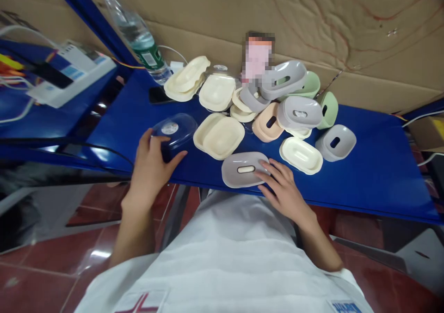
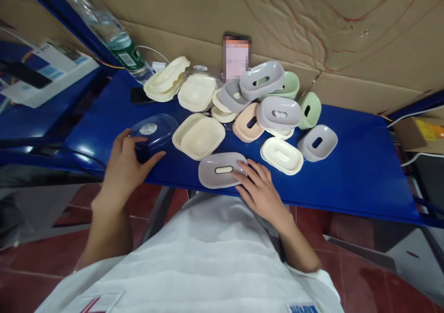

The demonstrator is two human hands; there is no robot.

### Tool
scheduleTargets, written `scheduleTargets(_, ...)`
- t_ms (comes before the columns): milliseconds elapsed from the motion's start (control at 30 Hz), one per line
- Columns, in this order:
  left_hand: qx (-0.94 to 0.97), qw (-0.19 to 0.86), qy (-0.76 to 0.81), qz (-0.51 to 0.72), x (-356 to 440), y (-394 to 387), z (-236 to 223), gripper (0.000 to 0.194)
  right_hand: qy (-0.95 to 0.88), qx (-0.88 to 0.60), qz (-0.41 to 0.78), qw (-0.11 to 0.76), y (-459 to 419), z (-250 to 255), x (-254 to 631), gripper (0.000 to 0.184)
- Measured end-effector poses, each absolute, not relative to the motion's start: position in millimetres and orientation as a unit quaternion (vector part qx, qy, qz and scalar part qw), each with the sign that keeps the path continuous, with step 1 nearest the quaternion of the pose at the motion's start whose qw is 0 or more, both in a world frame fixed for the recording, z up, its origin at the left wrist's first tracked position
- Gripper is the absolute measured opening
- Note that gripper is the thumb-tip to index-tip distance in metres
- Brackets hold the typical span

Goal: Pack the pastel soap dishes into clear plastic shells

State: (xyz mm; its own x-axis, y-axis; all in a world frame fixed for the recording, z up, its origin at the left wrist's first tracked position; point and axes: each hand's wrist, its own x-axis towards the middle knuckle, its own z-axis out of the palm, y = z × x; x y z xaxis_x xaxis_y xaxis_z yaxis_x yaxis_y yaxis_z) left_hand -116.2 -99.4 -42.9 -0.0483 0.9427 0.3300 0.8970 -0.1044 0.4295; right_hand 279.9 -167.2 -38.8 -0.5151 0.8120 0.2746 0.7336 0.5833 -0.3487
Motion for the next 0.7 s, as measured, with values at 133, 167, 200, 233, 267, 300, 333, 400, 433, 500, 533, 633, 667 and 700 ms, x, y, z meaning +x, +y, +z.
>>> scheduleTargets(133, 0.657, 0.009, 0.684, 0.316, -123.3, -121.6, -36.3, 0.033, -0.863, -0.451, 0.101, 0.204, -167.0, -37.5, 279.2, 0.042)
scheduleTargets(167, 0.645, 0.018, 0.69, 0.329, -121.9, -126.9, -34.4, 0.034, -0.863, -0.451, 0.104, 0.201, -167.2, -37.6, 279.0, 0.044)
scheduleTargets(200, 0.63, 0.03, 0.693, 0.35, -117.9, -132.5, -32.7, 0.036, -0.863, -0.452, 0.107, 0.198, -167.6, -38.0, 278.6, 0.049)
scheduleTargets(233, 0.616, 0.042, 0.691, 0.375, -111.0, -138.3, -31.5, 0.036, -0.862, -0.454, 0.109, 0.198, -168.2, -38.7, 278.1, 0.056)
scheduleTargets(267, 0.611, 0.054, 0.681, 0.4, -101.1, -144.3, -30.8, 0.035, -0.857, -0.46, 0.108, 0.207, -169.0, -39.5, 277.7, 0.066)
scheduleTargets(300, 0.614, 0.044, 0.66, 0.43, -88.7, -150.2, -30.8, 0.033, -0.849, -0.467, 0.103, 0.223, -169.7, -40.3, 277.3, 0.077)
scheduleTargets(333, 0.636, 0.025, 0.632, 0.442, -74.4, -155.8, -31.4, 0.031, -0.839, -0.475, 0.098, 0.247, -170.2, -41.0, 277.1, 0.088)
scheduleTargets(400, 0.722, -0.008, 0.54, 0.432, -43.9, -164.6, -34.1, 0.031, -0.823, -0.479, 0.093, 0.29, -170.2, -41.4, 277.7, 0.104)
scheduleTargets(433, 0.764, -0.015, 0.489, 0.421, -29.8, -167.3, -35.7, 0.034, -0.823, -0.474, 0.097, 0.297, -169.4, -40.9, 278.5, 0.105)
scheduleTargets(500, 0.817, -0.021, 0.419, 0.396, -8.2, -168.5, -38.4, 0.038, -0.833, -0.461, 0.112, 0.284, -166.3, -38.8, 280.5, 0.096)
scheduleTargets(533, 0.829, -0.022, 0.403, 0.387, -1.5, -167.4, -39.2, 0.039, -0.837, -0.456, 0.119, 0.276, -164.5, -37.4, 281.6, 0.09)
scheduleTargets(633, 0.83, -0.021, 0.399, 0.39, 3.9, -161.2, -40.1, 0.043, -0.833, -0.456, 0.13, 0.284, -159.9, -34.5, 284.2, 0.07)
scheduleTargets(667, 0.828, -0.016, 0.398, 0.395, 2.4, -159.2, -40.5, 0.044, -0.83, -0.456, 0.132, 0.293, -159.1, -34.2, 284.7, 0.064)
scheduleTargets(700, 0.827, -0.009, 0.397, 0.398, 0.2, -157.5, -41.1, 0.046, -0.829, -0.453, 0.134, 0.299, -158.6, -34.3, 284.9, 0.059)
